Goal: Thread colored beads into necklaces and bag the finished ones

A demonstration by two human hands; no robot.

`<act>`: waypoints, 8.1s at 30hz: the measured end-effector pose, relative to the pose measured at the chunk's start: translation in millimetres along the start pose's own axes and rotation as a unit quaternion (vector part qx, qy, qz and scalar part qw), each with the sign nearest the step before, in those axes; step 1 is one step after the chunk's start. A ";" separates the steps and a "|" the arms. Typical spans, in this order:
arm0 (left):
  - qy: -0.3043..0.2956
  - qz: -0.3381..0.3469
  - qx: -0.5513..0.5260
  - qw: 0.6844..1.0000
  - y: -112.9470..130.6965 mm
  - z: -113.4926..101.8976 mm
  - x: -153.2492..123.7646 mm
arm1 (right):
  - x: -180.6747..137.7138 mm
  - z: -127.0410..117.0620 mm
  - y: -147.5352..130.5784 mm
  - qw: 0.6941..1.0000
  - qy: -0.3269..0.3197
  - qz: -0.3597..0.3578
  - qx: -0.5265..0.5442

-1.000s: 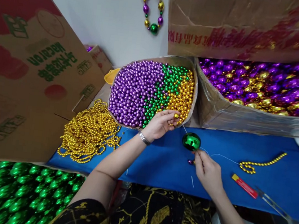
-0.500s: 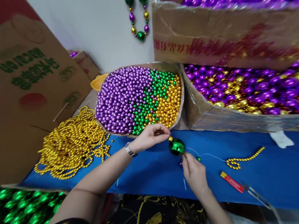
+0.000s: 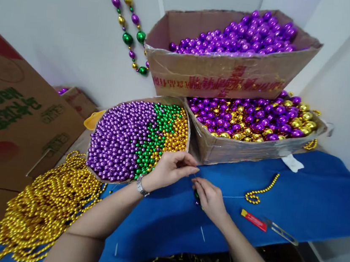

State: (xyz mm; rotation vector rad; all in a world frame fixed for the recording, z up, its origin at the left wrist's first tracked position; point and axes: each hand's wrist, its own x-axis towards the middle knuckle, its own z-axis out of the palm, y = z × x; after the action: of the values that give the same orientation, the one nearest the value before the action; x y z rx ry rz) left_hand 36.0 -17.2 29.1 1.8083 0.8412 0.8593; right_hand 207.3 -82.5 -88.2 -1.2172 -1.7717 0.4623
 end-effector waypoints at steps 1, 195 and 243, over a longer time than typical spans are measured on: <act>-0.038 -0.002 -0.014 0.999 5.7 -0.4 13.5 | 2.9 -0.5 2.2 1.000 0.007 0.018 0.022; 0.115 -0.114 -0.414 0.896 -32.3 -12.8 1.8 | -32.8 -19.1 -12.6 0.994 0.081 -0.048 -0.060; 0.151 -0.085 0.356 0.918 -98.0 -108.4 -4.2 | -48.4 19.5 8.1 0.955 0.014 0.233 0.186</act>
State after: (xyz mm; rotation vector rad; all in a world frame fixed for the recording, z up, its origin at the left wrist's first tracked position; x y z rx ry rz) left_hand -74.3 60.1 -27.8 2.1916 1.6517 0.7816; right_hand 200.3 -117.9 -126.8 -1.3492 -1.2842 0.9969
